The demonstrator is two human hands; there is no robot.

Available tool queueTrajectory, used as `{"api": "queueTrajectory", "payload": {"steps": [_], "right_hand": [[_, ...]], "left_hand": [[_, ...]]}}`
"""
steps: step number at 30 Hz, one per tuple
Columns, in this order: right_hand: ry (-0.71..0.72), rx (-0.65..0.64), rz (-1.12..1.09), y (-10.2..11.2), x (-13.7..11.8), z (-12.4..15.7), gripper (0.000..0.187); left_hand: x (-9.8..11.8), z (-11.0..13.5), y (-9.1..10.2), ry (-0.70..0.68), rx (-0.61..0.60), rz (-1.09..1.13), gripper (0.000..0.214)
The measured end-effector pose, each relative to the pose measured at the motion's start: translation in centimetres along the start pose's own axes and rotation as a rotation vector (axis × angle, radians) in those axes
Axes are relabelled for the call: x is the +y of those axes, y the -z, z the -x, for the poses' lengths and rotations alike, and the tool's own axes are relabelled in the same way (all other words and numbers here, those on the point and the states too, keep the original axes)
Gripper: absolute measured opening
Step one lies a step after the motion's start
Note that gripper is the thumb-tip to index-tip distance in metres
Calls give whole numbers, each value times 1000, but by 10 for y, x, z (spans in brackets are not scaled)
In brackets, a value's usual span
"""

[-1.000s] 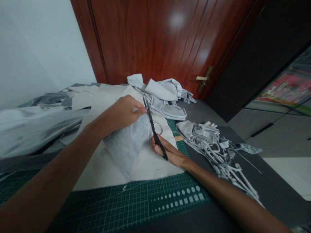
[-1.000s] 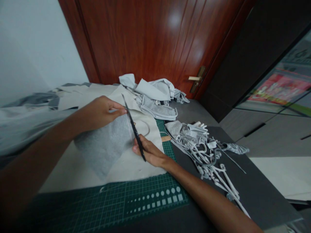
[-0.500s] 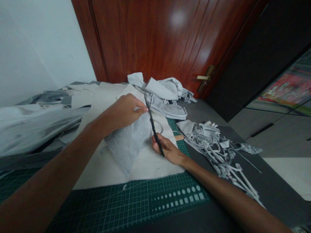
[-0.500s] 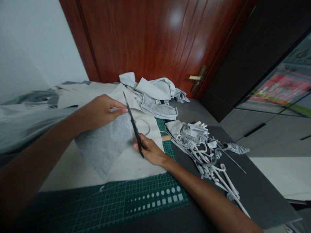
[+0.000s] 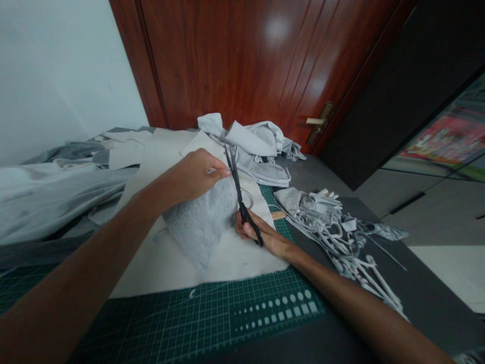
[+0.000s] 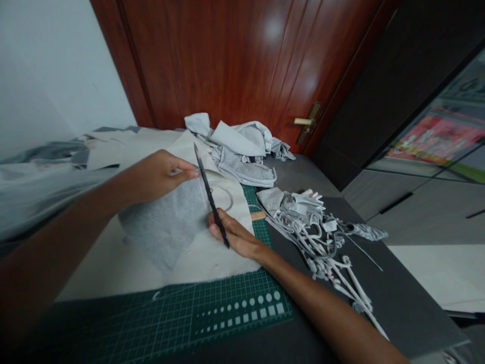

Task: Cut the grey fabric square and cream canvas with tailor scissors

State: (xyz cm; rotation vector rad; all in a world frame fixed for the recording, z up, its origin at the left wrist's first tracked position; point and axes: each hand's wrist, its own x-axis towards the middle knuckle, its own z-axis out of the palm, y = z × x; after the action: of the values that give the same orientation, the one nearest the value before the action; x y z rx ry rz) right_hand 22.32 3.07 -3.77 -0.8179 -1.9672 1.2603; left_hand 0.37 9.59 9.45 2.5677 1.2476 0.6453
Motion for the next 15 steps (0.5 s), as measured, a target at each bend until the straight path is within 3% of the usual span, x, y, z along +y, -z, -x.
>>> {"api": "queueTrajectory", "payload": {"steps": [15], "right_hand": [[2,-12,45,0,-14,0,53]], "left_hand": [[5,4,9,55,10,10,38]]}}
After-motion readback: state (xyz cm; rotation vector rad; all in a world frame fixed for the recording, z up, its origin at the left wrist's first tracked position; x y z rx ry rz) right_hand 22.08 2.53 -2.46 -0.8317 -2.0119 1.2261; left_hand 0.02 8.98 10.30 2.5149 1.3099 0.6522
